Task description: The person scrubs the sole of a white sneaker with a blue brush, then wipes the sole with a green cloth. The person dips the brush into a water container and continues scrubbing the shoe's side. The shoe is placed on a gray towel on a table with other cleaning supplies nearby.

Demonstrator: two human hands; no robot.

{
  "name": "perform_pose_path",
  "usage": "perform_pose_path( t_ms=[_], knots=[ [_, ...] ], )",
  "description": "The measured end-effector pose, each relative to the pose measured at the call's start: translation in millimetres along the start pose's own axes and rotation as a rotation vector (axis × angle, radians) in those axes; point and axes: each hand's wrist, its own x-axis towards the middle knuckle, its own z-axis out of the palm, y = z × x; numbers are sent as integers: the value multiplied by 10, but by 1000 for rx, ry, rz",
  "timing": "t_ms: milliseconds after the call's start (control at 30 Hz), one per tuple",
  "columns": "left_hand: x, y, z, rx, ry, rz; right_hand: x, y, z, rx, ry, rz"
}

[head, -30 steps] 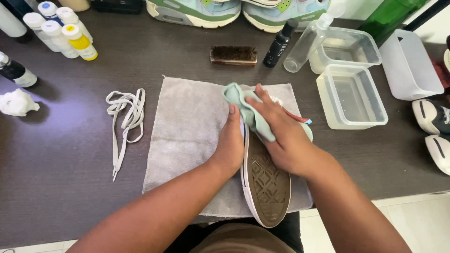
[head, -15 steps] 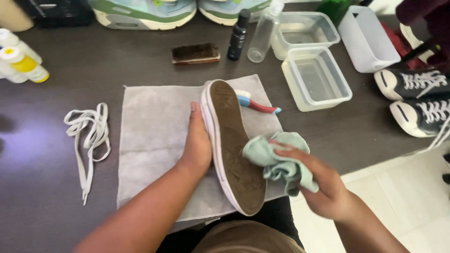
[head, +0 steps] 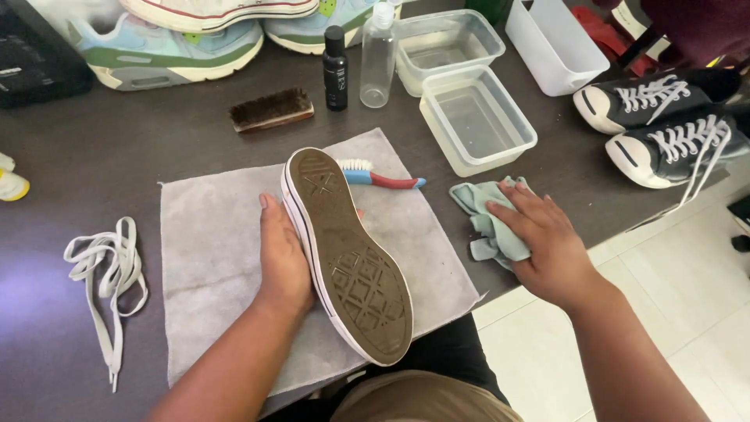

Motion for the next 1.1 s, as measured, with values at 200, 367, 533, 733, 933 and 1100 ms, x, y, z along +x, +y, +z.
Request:
perform_pose_path(
  t_ms=[200,367,533,733,933,1100],
  knots=[
    [-49,-159,49,51,82,124,62,-294,-226,-16,55,-9],
    [136,-193,-198,150,10,209,124,-479,-142,32,350,-256],
    [51,-72,-138,423,60,194,254,-866,-49,162,387,-397],
    [-197,253,303,476,113,181,669,-1109,-163,77,340,-444],
    [-108,514,220,532,172,158,1055,-1285,-263,-85,218,-389],
    [88,590,-21,729,233,109,1355,-1229,-50,-402,-70,-151]
  ],
)
